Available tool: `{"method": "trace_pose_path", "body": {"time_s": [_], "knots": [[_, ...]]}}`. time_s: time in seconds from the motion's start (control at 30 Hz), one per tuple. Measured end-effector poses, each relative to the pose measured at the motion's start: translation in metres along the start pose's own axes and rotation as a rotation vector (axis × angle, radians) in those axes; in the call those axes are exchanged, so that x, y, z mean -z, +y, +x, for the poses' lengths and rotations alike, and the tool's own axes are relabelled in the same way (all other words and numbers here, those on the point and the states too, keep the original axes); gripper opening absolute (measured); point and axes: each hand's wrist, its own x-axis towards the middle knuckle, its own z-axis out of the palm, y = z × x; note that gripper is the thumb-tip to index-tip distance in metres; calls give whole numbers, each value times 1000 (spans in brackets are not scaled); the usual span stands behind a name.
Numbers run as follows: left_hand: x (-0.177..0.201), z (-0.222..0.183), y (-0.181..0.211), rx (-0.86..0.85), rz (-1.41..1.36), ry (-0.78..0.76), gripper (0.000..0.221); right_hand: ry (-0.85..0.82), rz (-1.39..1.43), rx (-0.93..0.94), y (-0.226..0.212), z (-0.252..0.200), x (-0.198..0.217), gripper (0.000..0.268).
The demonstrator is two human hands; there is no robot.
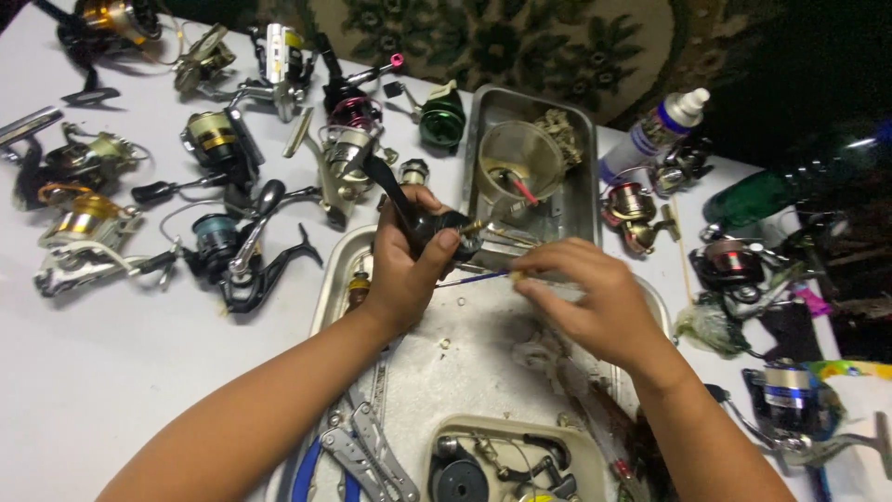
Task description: Assembling and repairing internal components of a fishing reel using a screwdriver and manual manipulation.
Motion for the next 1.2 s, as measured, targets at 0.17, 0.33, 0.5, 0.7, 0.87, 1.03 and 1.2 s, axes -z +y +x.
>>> {"method": "trace_pose_path", "body": {"time_s": [0.17,0.33,0.5,0.7,0.87,1.03,1.2], "knots": [[-3,-4,12,36,165,-70,39,365,450,-205,32,-35,8,25],[-9,-8,17,51,261,-102,39,520,853,-280,47,-43,-6,29],[-9,-8,20,67,361,-127,41,516,1130,-341,58,-50,-8,24],[-20,-9,35,213,436,-157,46,497,1239,-353,60,-55,-3,29],[-20,-14,36,239,505,-182,53,531,1264,-325,64,-60,-5,29],[-24,-10,37,253,534,-210,60,543,1293,-320,62,-59,-2,30],[-25,-14,41,266,566,-193,55,544,1286,-325,59,-61,-3,31]]}}
